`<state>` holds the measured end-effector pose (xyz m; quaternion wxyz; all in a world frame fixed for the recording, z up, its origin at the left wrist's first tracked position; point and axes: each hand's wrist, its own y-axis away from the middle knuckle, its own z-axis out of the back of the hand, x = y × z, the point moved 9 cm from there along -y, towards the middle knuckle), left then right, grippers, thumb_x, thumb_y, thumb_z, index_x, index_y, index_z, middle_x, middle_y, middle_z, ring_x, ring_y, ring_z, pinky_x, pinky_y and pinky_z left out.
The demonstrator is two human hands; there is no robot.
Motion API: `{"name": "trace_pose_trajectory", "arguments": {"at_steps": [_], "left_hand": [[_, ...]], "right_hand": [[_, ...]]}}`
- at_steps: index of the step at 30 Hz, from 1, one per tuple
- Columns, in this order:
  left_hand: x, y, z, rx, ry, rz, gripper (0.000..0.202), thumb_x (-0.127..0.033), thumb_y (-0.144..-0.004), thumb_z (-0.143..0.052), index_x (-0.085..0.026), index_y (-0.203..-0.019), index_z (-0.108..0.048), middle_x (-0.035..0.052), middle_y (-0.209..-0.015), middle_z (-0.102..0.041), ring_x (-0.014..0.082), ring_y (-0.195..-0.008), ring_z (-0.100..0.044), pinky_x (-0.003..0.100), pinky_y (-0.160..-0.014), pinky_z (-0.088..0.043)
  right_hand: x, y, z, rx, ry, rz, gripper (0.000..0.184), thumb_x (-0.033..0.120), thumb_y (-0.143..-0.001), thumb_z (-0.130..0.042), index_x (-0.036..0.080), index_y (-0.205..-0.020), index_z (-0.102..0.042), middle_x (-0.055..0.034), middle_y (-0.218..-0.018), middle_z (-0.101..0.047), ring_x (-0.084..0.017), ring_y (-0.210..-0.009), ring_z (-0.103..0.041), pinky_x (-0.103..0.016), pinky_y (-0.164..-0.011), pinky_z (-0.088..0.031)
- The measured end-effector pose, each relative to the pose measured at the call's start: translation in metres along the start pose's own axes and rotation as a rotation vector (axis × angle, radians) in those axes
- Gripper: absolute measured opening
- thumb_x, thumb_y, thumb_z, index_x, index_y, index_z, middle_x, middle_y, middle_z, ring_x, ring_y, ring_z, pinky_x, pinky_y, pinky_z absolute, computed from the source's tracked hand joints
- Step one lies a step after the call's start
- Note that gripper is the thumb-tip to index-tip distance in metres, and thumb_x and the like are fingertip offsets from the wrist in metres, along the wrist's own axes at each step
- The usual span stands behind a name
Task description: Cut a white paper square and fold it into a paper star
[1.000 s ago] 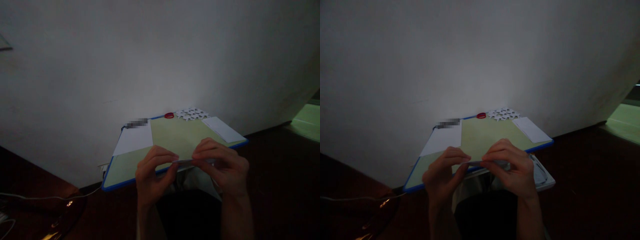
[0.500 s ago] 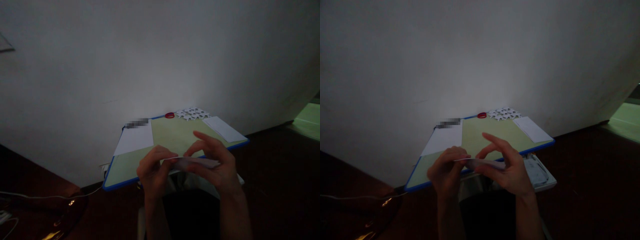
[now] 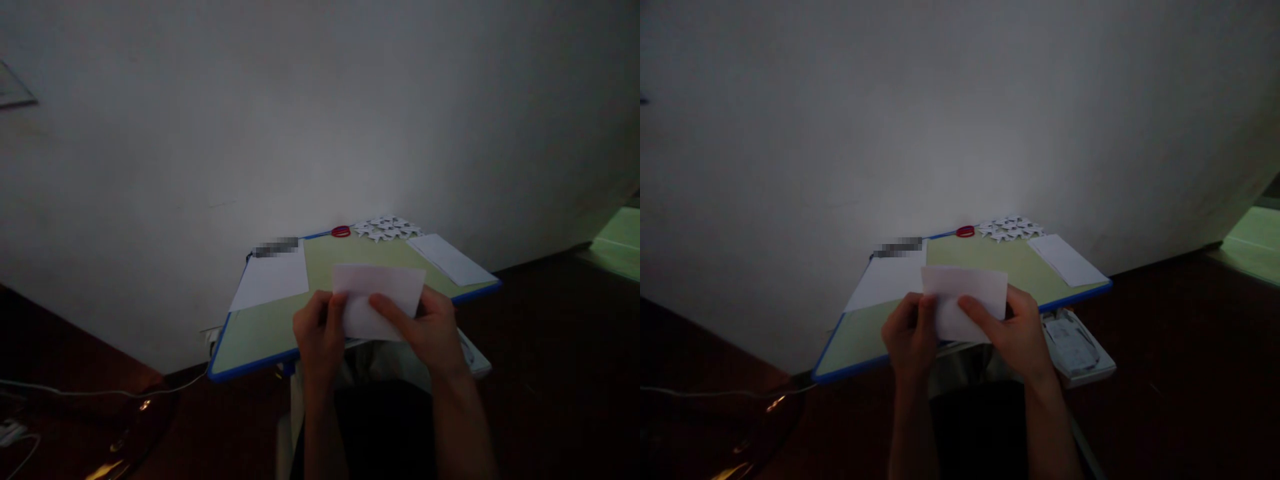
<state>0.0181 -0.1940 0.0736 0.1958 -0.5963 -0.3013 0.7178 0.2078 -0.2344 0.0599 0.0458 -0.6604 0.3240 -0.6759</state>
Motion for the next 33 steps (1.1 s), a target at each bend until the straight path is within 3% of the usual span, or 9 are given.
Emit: {"name": "trace_pose_trajectory", "arguments": {"at_steps": [6,8,12,16,26,33], "left_hand": [[0.011,-0.002,-0.008,0.079,0.054,0.084,0.045,-0.056,-0.099,-0.056,-0.019,-0.074,-0.062,-0.0023,-0.061,-0.056,0.012,-0.054,-0.048,0.022,-0.049,-0.035],[0.011,-0.003,-0.003,0.03,0.01,0.066,0.051,-0.058,-0.102,-0.051,-0.02,-0.068,-0.054,-0.0029,-0.06,-0.05,0.012,-0.055,-0.045,0.023,-0.051,-0.034],[0.016,-0.004,0.014,-0.183,-0.083,0.086,0.056,-0.063,-0.102,-0.045,-0.021,-0.066,-0.045,-0.0041,-0.057,-0.042,0.0126,-0.054,-0.039,0.025,-0.05,-0.029],[0.019,-0.003,0.013,-0.203,-0.07,0.083,0.053,-0.066,-0.101,-0.044,-0.022,-0.072,-0.047,-0.0038,-0.062,-0.045,0.0134,-0.057,-0.041,0.026,-0.051,-0.031],[0.025,0.0,0.017,-0.25,-0.025,0.111,0.051,-0.065,-0.103,-0.04,-0.022,-0.076,-0.046,-0.0039,-0.066,-0.045,0.013,-0.059,-0.043,0.026,-0.053,-0.032],[0.033,-0.004,0.012,-0.257,0.031,0.13,0.057,-0.072,-0.099,-0.041,-0.022,-0.072,-0.048,-0.0039,-0.064,-0.045,0.0134,-0.058,-0.042,0.026,-0.053,-0.033]], "right_hand": [[0.012,-0.003,-0.005,0.019,0.182,0.131,0.019,0.037,-0.088,-0.078,0.02,-0.082,-0.075,-0.002,-0.075,-0.075,-0.018,-0.064,-0.066,-0.026,-0.054,-0.051],[0.016,-0.001,-0.012,0.078,0.276,0.196,0.023,0.036,-0.09,-0.076,0.019,-0.075,-0.07,-0.0007,-0.07,-0.07,-0.016,-0.062,-0.062,-0.027,-0.055,-0.049],[0.016,0.007,-0.032,0.243,0.386,0.248,0.025,0.037,-0.093,-0.073,0.02,-0.075,-0.065,-0.0007,-0.07,-0.066,-0.016,-0.064,-0.061,-0.029,-0.06,-0.047],[0.014,0.012,-0.043,0.317,0.389,0.228,0.018,0.034,-0.095,-0.07,0.019,-0.085,-0.069,-0.0028,-0.079,-0.072,-0.018,-0.069,-0.064,-0.03,-0.065,-0.048],[0.018,0.012,-0.048,0.328,0.398,0.21,0.019,0.033,-0.096,-0.069,0.019,-0.083,-0.068,-0.002,-0.078,-0.071,-0.018,-0.069,-0.064,-0.031,-0.065,-0.046],[0.022,0.006,-0.044,0.265,0.39,0.223,0.02,0.031,-0.096,-0.069,0.02,-0.08,-0.068,-0.0019,-0.074,-0.069,-0.018,-0.066,-0.063,-0.03,-0.062,-0.045]]}}
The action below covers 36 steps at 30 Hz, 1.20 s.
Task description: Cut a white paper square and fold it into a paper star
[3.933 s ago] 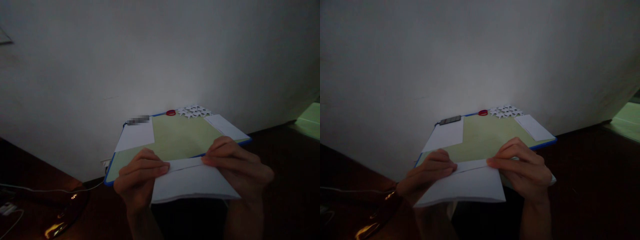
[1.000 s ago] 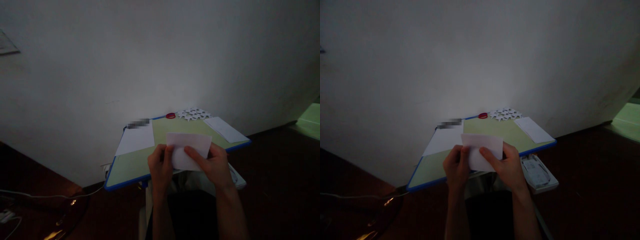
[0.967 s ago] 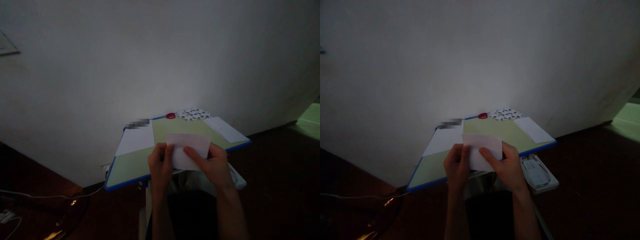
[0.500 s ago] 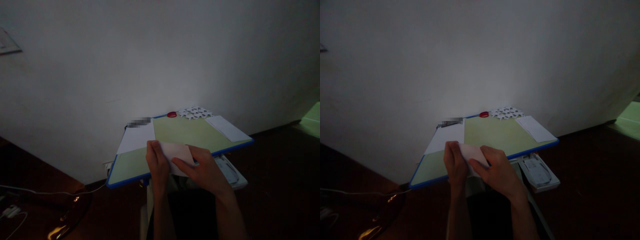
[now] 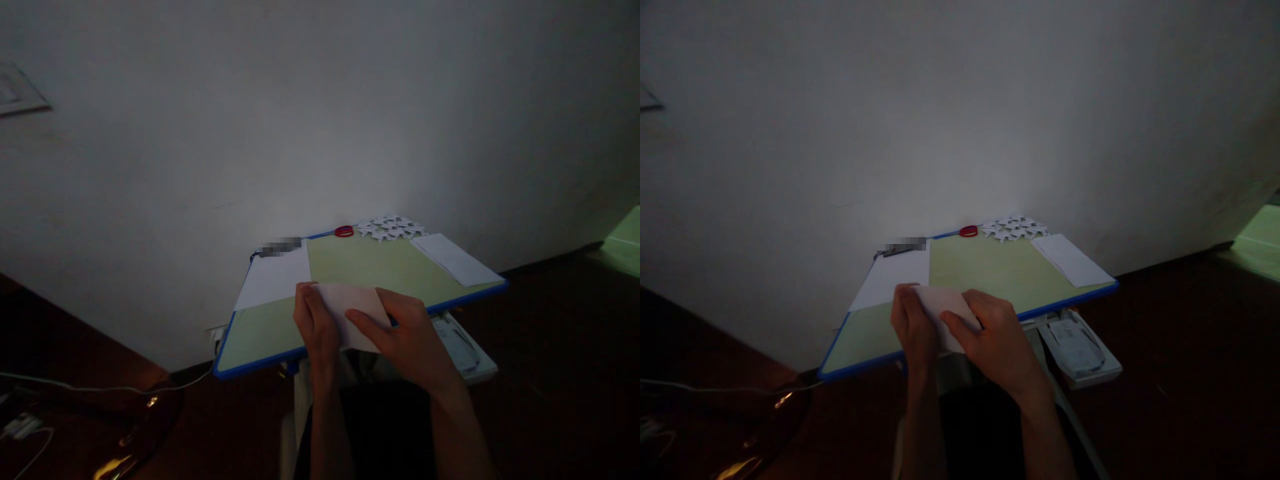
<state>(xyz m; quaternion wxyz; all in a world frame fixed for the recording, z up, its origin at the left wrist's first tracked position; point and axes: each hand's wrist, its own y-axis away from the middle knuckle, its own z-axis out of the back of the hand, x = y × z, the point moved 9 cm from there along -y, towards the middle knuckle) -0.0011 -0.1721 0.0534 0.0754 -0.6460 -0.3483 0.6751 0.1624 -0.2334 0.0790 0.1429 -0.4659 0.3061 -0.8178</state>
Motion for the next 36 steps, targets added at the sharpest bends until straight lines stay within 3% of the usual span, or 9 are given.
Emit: {"name": "trace_pose_trajectory", "arguments": {"at_steps": [8,13,16,19,22,24,27,32,36], "left_hand": [[0.002,0.004,0.008,-0.095,-0.02,-0.028,0.054,-0.067,-0.101,-0.042,-0.022,-0.072,-0.045,-0.0049,-0.063,-0.043,0.0126,-0.057,-0.04,0.025,-0.052,-0.033],[0.002,0.0,0.0,-0.027,0.132,-0.026,0.047,-0.062,-0.103,-0.044,-0.019,-0.092,-0.06,-0.0008,-0.077,-0.058,0.0128,-0.064,-0.053,0.024,-0.06,-0.044],[0.013,-0.005,0.003,-0.031,0.285,0.186,0.058,-0.074,-0.096,-0.046,-0.019,-0.094,-0.062,-0.0018,-0.068,-0.057,0.0125,-0.054,-0.053,0.023,-0.049,-0.042],[0.023,0.001,-0.017,0.255,0.515,0.531,0.078,-0.086,-0.09,-0.037,-0.014,-0.098,-0.068,0.0032,-0.06,-0.062,0.0164,-0.05,-0.06,0.025,-0.046,-0.043],[0.021,0.009,-0.018,0.392,0.546,0.655,0.071,-0.077,-0.084,-0.061,-0.013,-0.114,-0.069,0.0105,-0.077,-0.076,0.0224,-0.062,-0.071,0.027,-0.052,-0.05],[0.019,0.01,-0.015,0.434,0.472,0.618,0.068,-0.058,-0.075,-0.084,-0.016,-0.125,-0.066,0.0106,-0.086,-0.08,0.0239,-0.07,-0.074,0.027,-0.058,-0.054],[0.015,0.011,-0.016,0.464,0.406,0.523,0.061,-0.038,-0.069,-0.093,-0.016,-0.12,-0.069,0.0113,-0.094,-0.081,0.0249,-0.081,-0.077,0.029,-0.068,-0.058],[0.012,0.003,-0.008,0.296,0.39,0.389,0.039,-0.035,-0.073,-0.091,-0.016,-0.098,-0.066,0.0072,-0.09,-0.08,0.0217,-0.083,-0.076,0.025,-0.067,-0.057],[0.007,0.003,-0.012,0.289,0.415,0.323,0.038,-0.031,-0.072,-0.091,-0.018,-0.086,-0.058,-0.0009,-0.077,-0.072,0.0132,-0.068,-0.068,0.021,-0.062,-0.054]], "right_hand": [[0.005,0.002,-0.004,0.063,-0.065,0.04,0.015,0.026,-0.097,-0.069,0.02,-0.084,-0.067,-0.0003,-0.079,-0.068,-0.017,-0.072,-0.063,-0.029,-0.066,-0.047],[0.011,-0.002,0.011,-0.101,-0.094,0.196,0.018,0.013,-0.098,-0.066,0.025,-0.109,-0.074,-0.0035,-0.1,-0.073,-0.02,-0.095,-0.066,-0.034,-0.083,-0.052],[0.013,-0.004,0.019,-0.188,-0.05,0.311,0.032,0.007,-0.094,-0.068,0.027,-0.117,-0.074,-0.0045,-0.105,-0.074,-0.023,-0.1,-0.064,-0.041,-0.087,-0.051],[0.014,-0.003,0.02,-0.159,-0.017,0.397,0.03,0.009,-0.093,-0.068,0.03,-0.113,-0.075,-0.0041,-0.109,-0.076,-0.028,-0.111,-0.062,-0.049,-0.095,-0.048],[0.014,-0.001,0.021,-0.131,0.019,0.405,0.02,0.016,-0.093,-0.071,0.033,-0.101,-0.079,-0.0036,-0.133,-0.07,-0.032,-0.135,-0.049,-0.057,-0.108,-0.041],[0.012,0.001,0.023,-0.139,0.031,0.382,0.017,0.022,-0.094,-0.072,0.035,-0.099,-0.081,-0.0005,-0.152,-0.056,-0.034,-0.148,-0.037,-0.06,-0.117,-0.035],[-0.004,-0.001,0.027,-0.196,-0.09,0.255,0.033,0.032,-0.097,-0.068,0.041,-0.128,-0.071,-0.0003,-0.163,-0.042,-0.033,-0.152,-0.034,-0.059,-0.121,-0.034],[-0.059,-0.004,0.017,-0.255,-0.625,-0.166,0.048,0.052,-0.105,-0.049,0.034,-0.149,-0.052,-0.0116,-0.138,-0.068,-0.03,-0.116,-0.071,-0.05,-0.095,-0.059],[-0.066,-0.007,-0.002,-0.201,-0.801,-0.271,0.092,0.042,-0.079,-0.087,0.031,-0.156,-0.039,-0.0109,-0.118,-0.077,-0.03,-0.102,-0.077,-0.045,-0.088,-0.063]]}}
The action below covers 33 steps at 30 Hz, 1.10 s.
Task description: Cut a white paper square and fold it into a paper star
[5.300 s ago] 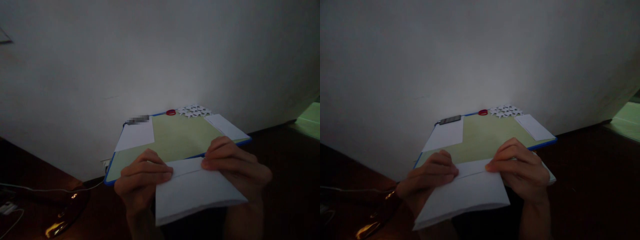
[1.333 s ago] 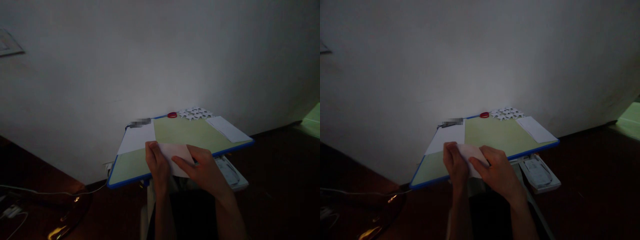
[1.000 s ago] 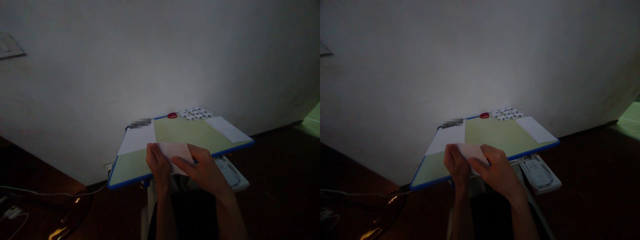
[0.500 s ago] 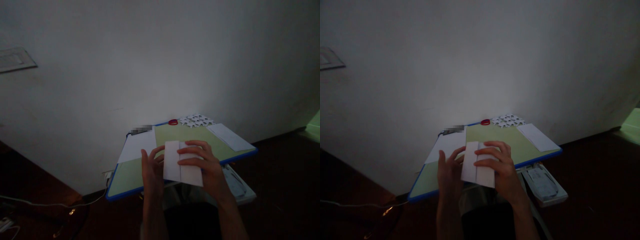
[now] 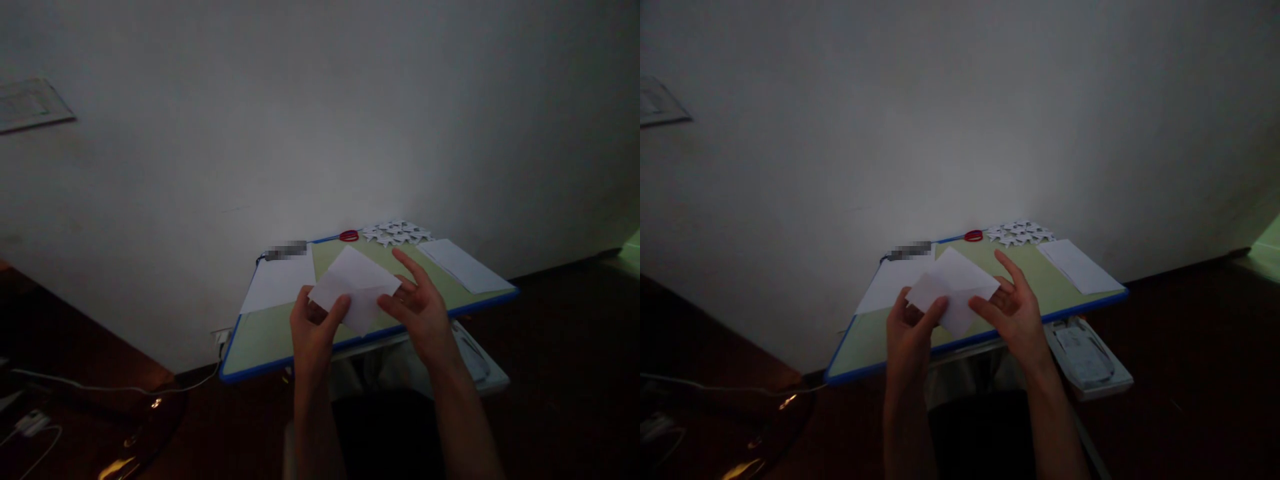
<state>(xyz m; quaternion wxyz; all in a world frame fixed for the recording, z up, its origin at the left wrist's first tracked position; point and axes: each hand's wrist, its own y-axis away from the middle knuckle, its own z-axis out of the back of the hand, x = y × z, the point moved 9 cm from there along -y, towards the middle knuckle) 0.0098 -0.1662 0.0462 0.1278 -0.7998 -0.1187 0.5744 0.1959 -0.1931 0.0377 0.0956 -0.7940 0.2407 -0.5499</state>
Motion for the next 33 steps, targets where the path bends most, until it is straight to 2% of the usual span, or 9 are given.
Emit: {"name": "trace_pose_trajectory", "arguments": {"at_steps": [1,2,5,8,12,19,25,29,33], "left_hand": [[-0.001,0.001,-0.002,0.006,0.011,-0.016,0.038,-0.031,-0.073,-0.091,-0.018,-0.085,-0.057,-0.0028,-0.074,-0.069,0.0118,-0.066,-0.066,0.02,-0.061,-0.053],[-0.001,0.001,-0.003,0.008,0.023,-0.03,0.039,-0.03,-0.073,-0.091,-0.019,-0.085,-0.056,-0.004,-0.073,-0.067,0.0109,-0.066,-0.064,0.02,-0.062,-0.053],[-0.001,0.003,-0.004,0.016,0.026,-0.026,0.04,-0.032,-0.073,-0.091,-0.019,-0.095,-0.059,-0.0033,-0.077,-0.07,0.0114,-0.067,-0.065,0.02,-0.063,-0.053],[-0.002,0.001,0.001,0.001,-0.038,-0.029,0.037,-0.039,-0.079,-0.085,-0.018,-0.104,-0.068,-0.0003,-0.079,-0.073,0.0115,-0.065,-0.064,0.019,-0.059,-0.05],[-0.01,0.001,0.005,-0.014,-0.161,-0.087,0.026,-0.041,-0.085,-0.081,-0.016,-0.088,-0.073,0.0015,-0.075,-0.075,0.0116,-0.064,-0.066,0.018,-0.058,-0.049],[-0.018,0.009,-0.009,0.071,-0.189,-0.072,0.026,-0.041,-0.086,-0.079,-0.017,-0.083,-0.069,-0.0021,-0.06,-0.07,0.0132,-0.049,-0.065,0.02,-0.047,-0.052],[-0.019,0.009,-0.006,0.087,-0.205,-0.059,0.024,-0.039,-0.087,-0.078,-0.017,-0.085,-0.07,-0.0019,-0.06,-0.07,0.0131,-0.049,-0.066,0.02,-0.047,-0.053],[-0.015,0.009,-0.007,0.121,-0.203,-0.009,0.024,-0.04,-0.088,-0.076,-0.017,-0.094,-0.073,-0.0023,-0.059,-0.069,0.0122,-0.046,-0.062,0.019,-0.043,-0.051],[-0.011,0.009,-0.008,0.144,-0.208,0.014,0.023,-0.039,-0.087,-0.075,-0.017,-0.092,-0.074,-0.003,-0.057,-0.066,0.0104,-0.044,-0.057,0.018,-0.04,-0.049]], "right_hand": [[-0.001,0.0,-0.001,-0.033,-0.039,0.003,0.103,0.037,-0.075,-0.091,0.032,-0.159,-0.033,-0.01,-0.119,-0.078,-0.029,-0.103,-0.077,-0.044,-0.089,-0.063],[-0.002,0.0,-0.002,-0.056,-0.069,0.004,0.102,0.035,-0.073,-0.091,0.032,-0.158,-0.035,-0.0097,-0.12,-0.078,-0.029,-0.103,-0.077,-0.044,-0.089,-0.063],[-0.007,0.001,-0.009,-0.059,-0.092,-0.03,0.063,0.034,-0.075,-0.09,0.025,-0.132,-0.065,-0.0092,-0.116,-0.08,-0.026,-0.102,-0.076,-0.039,-0.09,-0.062],[-0.009,0.003,-0.01,-0.035,-0.08,-0.068,0.039,0.034,-0.073,-0.091,0.021,-0.107,-0.076,-0.0076,-0.107,-0.082,-0.025,-0.095,-0.077,-0.035,-0.085,-0.063],[-0.011,0.006,-0.007,-0.005,-0.078,-0.122,0.041,0.034,-0.07,-0.094,0.022,-0.105,-0.078,-0.0056,-0.101,-0.083,-0.023,-0.088,-0.077,-0.032,-0.078,-0.064],[-0.023,0.013,-0.008,-0.007,-0.067,-0.244,0.038,0.039,-0.068,-0.094,0.019,-0.096,-0.08,-0.0067,-0.091,-0.082,-0.023,-0.076,-0.075,-0.035,-0.07,-0.063],[-0.009,0.008,-0.014,0.095,0.011,-0.104,0.02,0.035,-0.081,-0.086,0.02,-0.089,-0.075,-0.0001,-0.084,-0.07,-0.016,-0.077,-0.065,-0.025,-0.067,-0.052],[0.006,0.005,-0.015,0.125,0.121,0.014,0.011,0.031,-0.086,-0.08,0.021,-0.086,-0.076,0.0002,-0.09,-0.066,-0.016,-0.085,-0.062,-0.024,-0.071,-0.048],[0.004,0.007,-0.012,0.153,0.145,-0.035,0.013,0.033,-0.087,-0.078,0.021,-0.089,-0.074,0.0001,-0.088,-0.064,-0.017,-0.082,-0.06,-0.025,-0.068,-0.046]]}}
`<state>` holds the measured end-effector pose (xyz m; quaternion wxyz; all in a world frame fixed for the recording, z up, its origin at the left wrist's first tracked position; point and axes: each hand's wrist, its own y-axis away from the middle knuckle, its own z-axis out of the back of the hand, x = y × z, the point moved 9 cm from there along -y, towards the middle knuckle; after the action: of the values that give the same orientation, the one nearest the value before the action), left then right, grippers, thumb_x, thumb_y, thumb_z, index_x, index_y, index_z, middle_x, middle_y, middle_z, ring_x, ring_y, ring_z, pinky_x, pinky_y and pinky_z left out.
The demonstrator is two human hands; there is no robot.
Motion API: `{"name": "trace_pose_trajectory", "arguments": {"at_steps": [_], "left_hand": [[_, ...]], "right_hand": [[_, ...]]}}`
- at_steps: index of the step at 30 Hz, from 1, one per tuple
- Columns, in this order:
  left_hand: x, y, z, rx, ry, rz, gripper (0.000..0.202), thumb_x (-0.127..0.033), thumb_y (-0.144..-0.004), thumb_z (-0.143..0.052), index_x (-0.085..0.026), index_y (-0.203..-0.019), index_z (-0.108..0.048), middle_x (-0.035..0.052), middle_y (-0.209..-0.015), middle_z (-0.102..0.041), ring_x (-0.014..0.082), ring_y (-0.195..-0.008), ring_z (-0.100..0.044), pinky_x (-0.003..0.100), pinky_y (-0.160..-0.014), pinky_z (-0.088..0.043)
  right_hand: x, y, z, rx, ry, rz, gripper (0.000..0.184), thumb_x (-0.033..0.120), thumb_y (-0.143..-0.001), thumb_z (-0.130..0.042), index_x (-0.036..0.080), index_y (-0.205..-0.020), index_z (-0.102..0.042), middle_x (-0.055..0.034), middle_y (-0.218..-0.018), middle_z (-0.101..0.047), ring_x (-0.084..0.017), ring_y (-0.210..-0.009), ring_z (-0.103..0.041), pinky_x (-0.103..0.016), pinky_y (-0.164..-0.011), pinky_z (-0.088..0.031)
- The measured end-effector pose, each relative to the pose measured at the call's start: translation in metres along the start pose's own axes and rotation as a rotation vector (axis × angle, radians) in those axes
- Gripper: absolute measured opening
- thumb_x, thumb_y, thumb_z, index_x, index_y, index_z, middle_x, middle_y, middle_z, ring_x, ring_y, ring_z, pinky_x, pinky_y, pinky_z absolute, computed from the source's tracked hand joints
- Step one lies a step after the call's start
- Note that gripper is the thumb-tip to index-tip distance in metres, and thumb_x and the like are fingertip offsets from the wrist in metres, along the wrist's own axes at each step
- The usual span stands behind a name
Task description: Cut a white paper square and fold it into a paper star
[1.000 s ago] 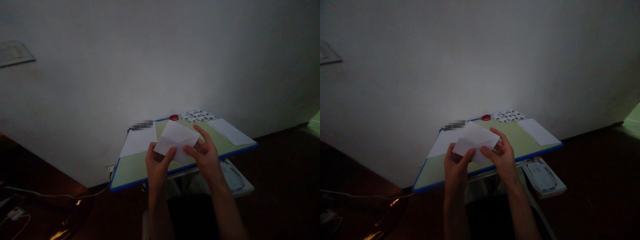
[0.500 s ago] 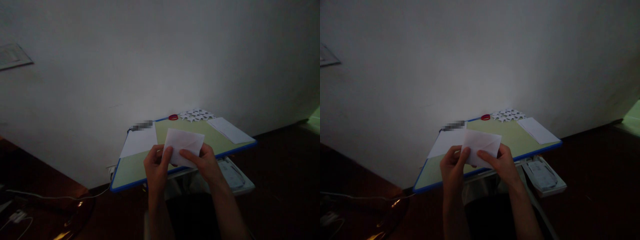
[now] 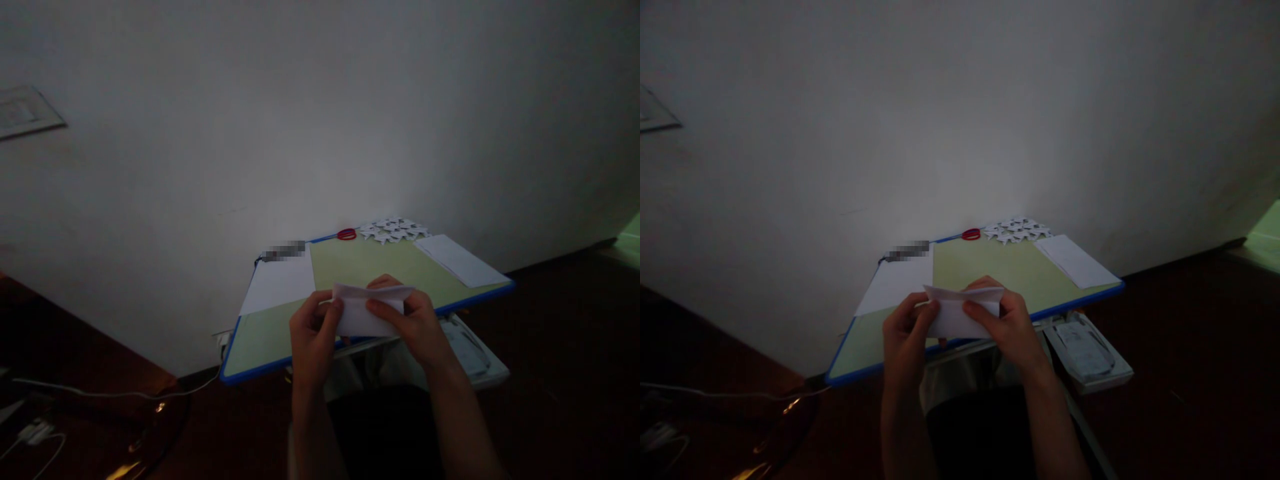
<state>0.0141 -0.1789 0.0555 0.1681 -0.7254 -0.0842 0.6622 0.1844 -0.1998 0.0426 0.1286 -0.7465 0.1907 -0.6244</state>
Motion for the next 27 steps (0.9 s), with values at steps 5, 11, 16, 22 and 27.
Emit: {"name": "trace_pose_trajectory", "arguments": {"at_steps": [5,11,16,22,27], "left_hand": [[0.008,0.0,0.001,-0.02,0.025,0.034,0.023,-0.041,-0.086,-0.075,-0.018,-0.088,-0.074,-0.0031,-0.058,-0.062,0.0129,-0.047,-0.058,0.019,-0.037,-0.049],[0.011,-0.002,-0.004,0.005,0.09,0.052,0.024,-0.037,-0.085,-0.073,-0.019,-0.1,-0.076,-0.003,-0.058,-0.061,0.0126,-0.043,-0.055,0.021,-0.037,-0.048],[0.015,-0.004,-0.004,-0.04,0.2,0.105,0.019,-0.033,-0.079,-0.073,-0.017,-0.088,-0.078,-0.0023,-0.059,-0.06,0.0118,-0.044,-0.051,0.02,-0.035,-0.04],[0.015,-0.008,0.009,-0.197,0.2,0.059,0.013,-0.027,-0.074,-0.074,-0.016,-0.077,-0.078,-0.0001,-0.071,-0.064,0.01,-0.062,-0.051,0.017,-0.051,-0.036],[0.021,-0.01,0.007,-0.194,0.258,0.098,0.015,-0.03,-0.072,-0.073,-0.015,-0.074,-0.076,0.0,-0.068,-0.061,0.0117,-0.061,-0.052,0.019,-0.053,-0.037]], "right_hand": [[-0.008,0.004,0.004,0.026,-0.046,-0.079,0.014,0.036,-0.09,-0.074,0.023,-0.095,-0.073,0.0002,-0.088,-0.063,-0.018,-0.08,-0.059,-0.026,-0.064,-0.045],[0.023,0.003,-0.003,0.117,0.118,0.251,0.02,0.023,-0.093,-0.066,0.028,-0.102,-0.083,-0.0047,-0.106,-0.068,-0.023,-0.101,-0.064,-0.033,-0.087,-0.05],[0.035,0.009,-0.011,0.225,0.265,0.357,0.029,0.024,-0.094,-0.069,0.032,-0.12,-0.078,-0.0055,-0.114,-0.065,-0.023,-0.108,-0.064,-0.035,-0.092,-0.051],[0.038,0.019,-0.022,0.347,0.434,0.357,0.079,0.04,-0.07,-0.094,0.031,-0.142,-0.062,-0.0096,-0.134,-0.059,-0.03,-0.123,-0.059,-0.043,-0.107,-0.048],[0.041,0.019,-0.024,0.334,0.486,0.403,0.07,0.029,-0.077,-0.088,0.03,-0.141,-0.061,-0.0106,-0.133,-0.058,-0.029,-0.124,-0.059,-0.044,-0.106,-0.049]]}}
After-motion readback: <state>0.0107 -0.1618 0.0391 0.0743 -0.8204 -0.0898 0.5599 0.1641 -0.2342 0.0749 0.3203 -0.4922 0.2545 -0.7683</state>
